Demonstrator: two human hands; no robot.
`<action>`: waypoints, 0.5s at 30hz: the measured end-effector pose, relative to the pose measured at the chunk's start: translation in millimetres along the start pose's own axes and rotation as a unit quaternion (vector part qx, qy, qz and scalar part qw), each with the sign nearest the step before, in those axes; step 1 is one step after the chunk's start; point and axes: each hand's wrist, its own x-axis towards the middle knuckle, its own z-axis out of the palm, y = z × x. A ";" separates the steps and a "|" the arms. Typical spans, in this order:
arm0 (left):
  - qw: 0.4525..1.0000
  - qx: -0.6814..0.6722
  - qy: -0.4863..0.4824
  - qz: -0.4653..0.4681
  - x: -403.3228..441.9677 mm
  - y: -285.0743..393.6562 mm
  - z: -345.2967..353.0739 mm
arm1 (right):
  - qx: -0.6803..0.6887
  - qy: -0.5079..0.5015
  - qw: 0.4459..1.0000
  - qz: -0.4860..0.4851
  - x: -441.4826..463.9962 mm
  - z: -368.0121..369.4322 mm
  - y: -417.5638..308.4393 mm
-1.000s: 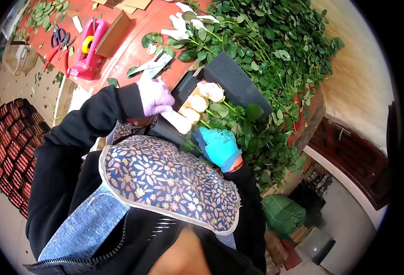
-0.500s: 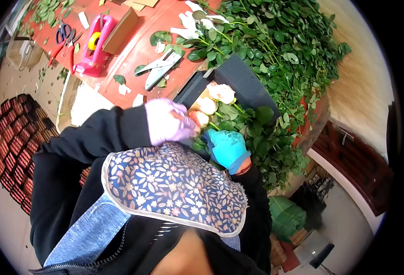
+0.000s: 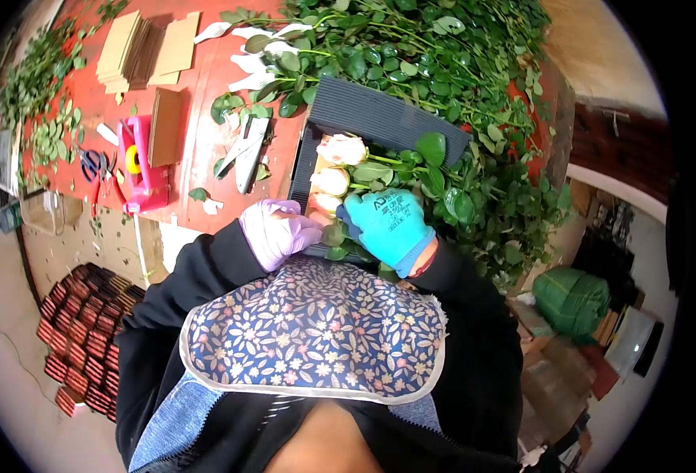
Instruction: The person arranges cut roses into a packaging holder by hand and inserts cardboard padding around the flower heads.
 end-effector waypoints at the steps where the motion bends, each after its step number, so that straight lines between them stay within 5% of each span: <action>1: 0.999 -0.011 0.040 -0.003 -0.9 -2.4 8.0 | 0.006 0.006 1.000 0.003 0.5 -2.2 -1.9; 5: 0.993 -0.057 0.067 -0.079 11.9 -0.6 11.9 | 0.036 0.011 0.999 0.007 -2.2 3.0 0.5; 11: 0.990 0.100 0.082 -0.055 22.8 2.1 24.3 | 0.097 0.021 0.995 -0.029 -10.6 -2.1 15.3; 15: 0.982 0.165 0.082 -0.045 20.8 4.8 27.7 | 0.087 0.154 0.984 0.006 -6.4 -23.4 20.9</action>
